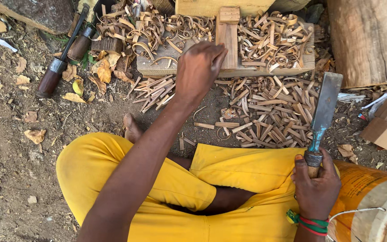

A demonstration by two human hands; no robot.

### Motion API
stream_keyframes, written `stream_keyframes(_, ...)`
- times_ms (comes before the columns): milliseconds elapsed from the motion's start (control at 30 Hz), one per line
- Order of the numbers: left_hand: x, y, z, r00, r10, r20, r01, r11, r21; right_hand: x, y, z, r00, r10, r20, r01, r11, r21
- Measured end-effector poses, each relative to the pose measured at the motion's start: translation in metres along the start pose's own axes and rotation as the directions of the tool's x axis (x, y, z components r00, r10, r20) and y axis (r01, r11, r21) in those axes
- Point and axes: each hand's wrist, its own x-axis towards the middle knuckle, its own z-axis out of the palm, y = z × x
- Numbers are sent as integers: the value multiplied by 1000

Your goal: The person carves a piece of wood using a chisel and other handheld carving tools, removing shavings and refining the wood's shape while sitting on the ground.

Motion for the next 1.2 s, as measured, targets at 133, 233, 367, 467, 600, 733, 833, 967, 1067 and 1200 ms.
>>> stream_keyframes(133, 6, -4, 8, 998, 29, 63, -27, 999, -43, 1, -2, 0, 1000, 6, 20, -6, 1000, 11)
stream_keyframes(233, 5, 0, 13, 999, 2, 50, -1, 1000, -31, 2, -4, 1, 998, 53, 19, -53, 998, 23)
stream_keyframes(367, 6, 3, 6, 985, -23, 174, 3, 994, 113, 4, -5, 1, 997, 79, 19, -79, 997, -26)
stream_keyframes(467, 13, 2, -8, 977, 33, 212, -71, 982, 173, 5, -7, 1, 995, 99, 22, -99, 995, -16)
stream_keyframes(600, 19, 4, -24, 973, 71, 222, -137, 944, 300, 3, -18, 2, 999, -44, 27, 47, 994, -98)
stream_keyframes(733, 18, 14, -29, 960, 8, 280, -118, 918, 378, -7, -41, 18, 991, 16, 132, -6, 997, -73)
stream_keyframes(833, 15, 22, -32, 964, 14, 264, -120, 913, 389, -15, -62, 43, 972, 56, 228, -59, 998, 3)
stream_keyframes(967, 15, 26, -33, 971, 18, 237, -117, 905, 408, -24, -85, 69, 954, -142, 263, 157, 987, -37)
stream_keyframes(1067, 14, 28, -29, 965, -8, 262, -106, 903, 416, -23, -92, 76, 931, 87, 354, 14, 962, -273)
stream_keyframes(1200, 11, 26, -21, 974, 13, 225, -118, 879, 461, -27, -94, 84, 903, -285, 322, 322, 944, -68)
